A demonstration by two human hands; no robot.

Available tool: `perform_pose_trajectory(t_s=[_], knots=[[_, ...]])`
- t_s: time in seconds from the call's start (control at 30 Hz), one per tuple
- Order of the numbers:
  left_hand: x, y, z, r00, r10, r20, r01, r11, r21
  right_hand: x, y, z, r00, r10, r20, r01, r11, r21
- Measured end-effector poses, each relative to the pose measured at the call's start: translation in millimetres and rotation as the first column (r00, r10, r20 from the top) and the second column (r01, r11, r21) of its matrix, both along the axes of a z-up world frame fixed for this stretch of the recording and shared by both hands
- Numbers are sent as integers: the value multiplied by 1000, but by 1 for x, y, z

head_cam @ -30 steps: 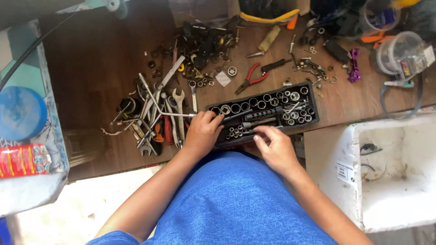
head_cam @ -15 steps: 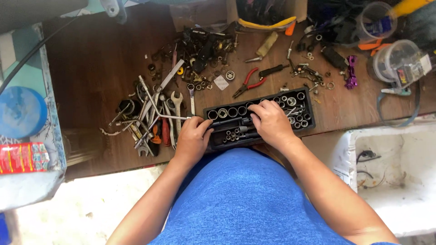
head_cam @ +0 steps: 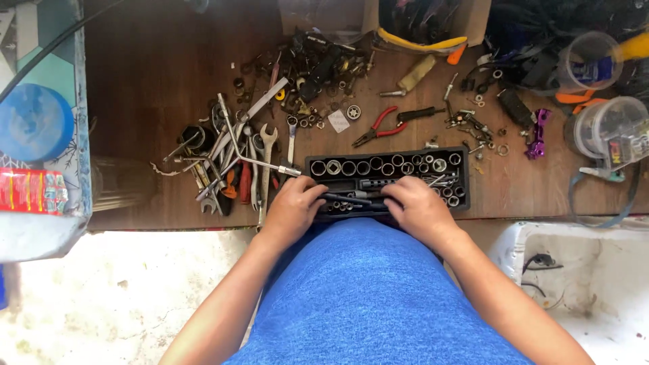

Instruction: Organize various socket wrench pieces and other mechanical tools on a workbench and into a yellow toolbox.

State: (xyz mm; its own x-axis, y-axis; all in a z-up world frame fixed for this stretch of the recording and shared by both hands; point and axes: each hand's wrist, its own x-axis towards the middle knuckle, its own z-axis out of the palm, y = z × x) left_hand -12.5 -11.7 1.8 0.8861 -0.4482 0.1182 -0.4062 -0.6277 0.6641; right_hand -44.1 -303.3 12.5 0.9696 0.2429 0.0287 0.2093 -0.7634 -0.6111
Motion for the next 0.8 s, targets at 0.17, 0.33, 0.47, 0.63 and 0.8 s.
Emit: perform_pose_trajectory(t_s=[0.17,0.33,0.47,0.63,0.8], knots=[[1,-15,-3,998,-20,-56,20,1000,3,-7,-7,-12,993,110,-29,-113,989,-98],[6,-14,-3,995,-102,-12,102,994,35,-11,-6,-16,997,71,-31,-73,993,-91],[15,-10,0,992,-121,32,119,992,46,-11,-3,-15,998,62,-29,-65,986,-154],[21,-8,0,989,-137,64,133,989,58,-14,0,-6,998,49,-43,-56,981,-183],[24,0,6,985,-168,49,167,986,26,-19,2,2,1000,-25,-17,21,974,-225]])
